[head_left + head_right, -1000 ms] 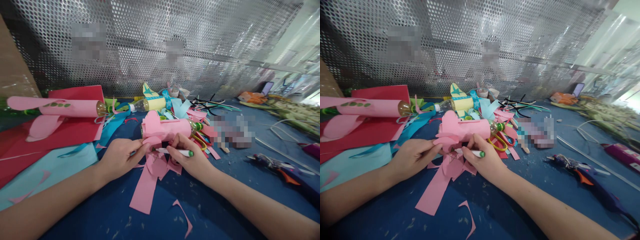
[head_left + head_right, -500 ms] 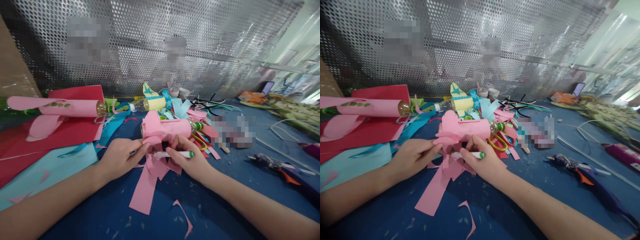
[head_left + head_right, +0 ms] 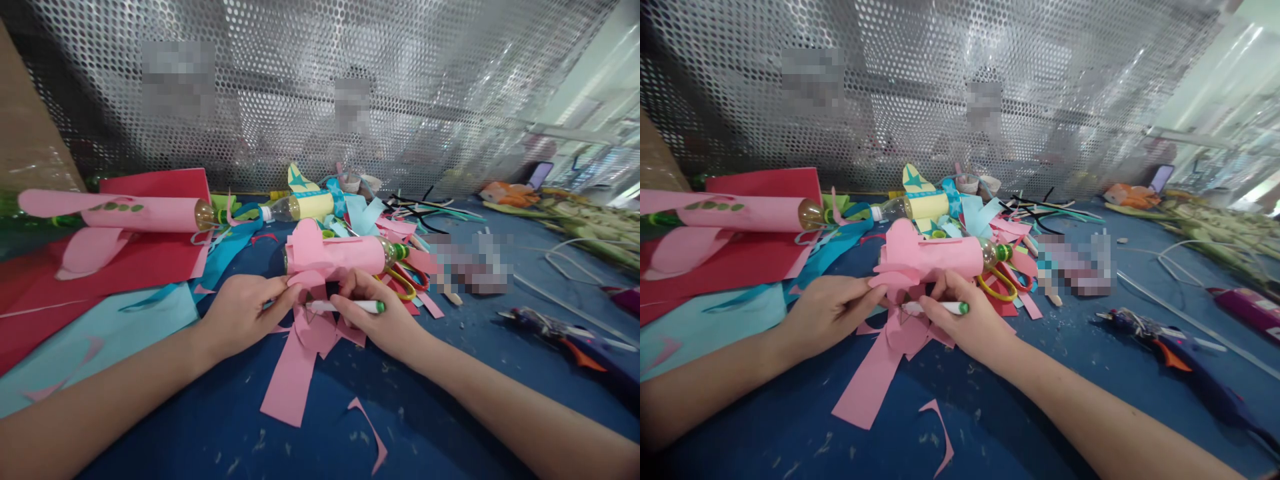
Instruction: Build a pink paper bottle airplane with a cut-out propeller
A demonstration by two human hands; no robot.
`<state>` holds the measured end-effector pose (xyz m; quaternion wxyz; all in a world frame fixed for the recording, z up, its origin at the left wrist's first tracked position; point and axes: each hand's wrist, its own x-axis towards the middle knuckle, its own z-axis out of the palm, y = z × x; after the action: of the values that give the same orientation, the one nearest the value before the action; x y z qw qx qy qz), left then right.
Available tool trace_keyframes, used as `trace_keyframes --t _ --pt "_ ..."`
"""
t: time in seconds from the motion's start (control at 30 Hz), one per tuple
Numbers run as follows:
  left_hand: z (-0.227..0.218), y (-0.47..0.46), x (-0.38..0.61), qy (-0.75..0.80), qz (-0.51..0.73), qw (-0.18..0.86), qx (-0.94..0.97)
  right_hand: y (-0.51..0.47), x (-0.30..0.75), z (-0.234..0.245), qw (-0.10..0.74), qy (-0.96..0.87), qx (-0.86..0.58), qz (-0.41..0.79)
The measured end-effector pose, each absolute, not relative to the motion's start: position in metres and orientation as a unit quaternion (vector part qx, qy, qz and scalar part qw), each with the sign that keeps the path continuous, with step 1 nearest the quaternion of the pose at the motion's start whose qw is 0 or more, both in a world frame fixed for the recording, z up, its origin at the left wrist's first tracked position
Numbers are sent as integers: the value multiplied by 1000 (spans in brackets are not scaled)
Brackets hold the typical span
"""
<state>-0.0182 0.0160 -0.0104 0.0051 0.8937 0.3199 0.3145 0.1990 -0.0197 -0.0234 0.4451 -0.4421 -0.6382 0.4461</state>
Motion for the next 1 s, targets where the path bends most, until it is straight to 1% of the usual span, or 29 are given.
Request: trace_keyframes --t 0.3,0.8,1.0 --pt "-6 14 -18 329 293 4 898 -20 197 -22 451 -632 -433 458" --pt "-12 16 -19 333 310 1 890 -19 196 -23 437 -626 -445 469" --pt "-12 17 -19 340 305 9 889 -19 194 -19 452 -621 -425 479"
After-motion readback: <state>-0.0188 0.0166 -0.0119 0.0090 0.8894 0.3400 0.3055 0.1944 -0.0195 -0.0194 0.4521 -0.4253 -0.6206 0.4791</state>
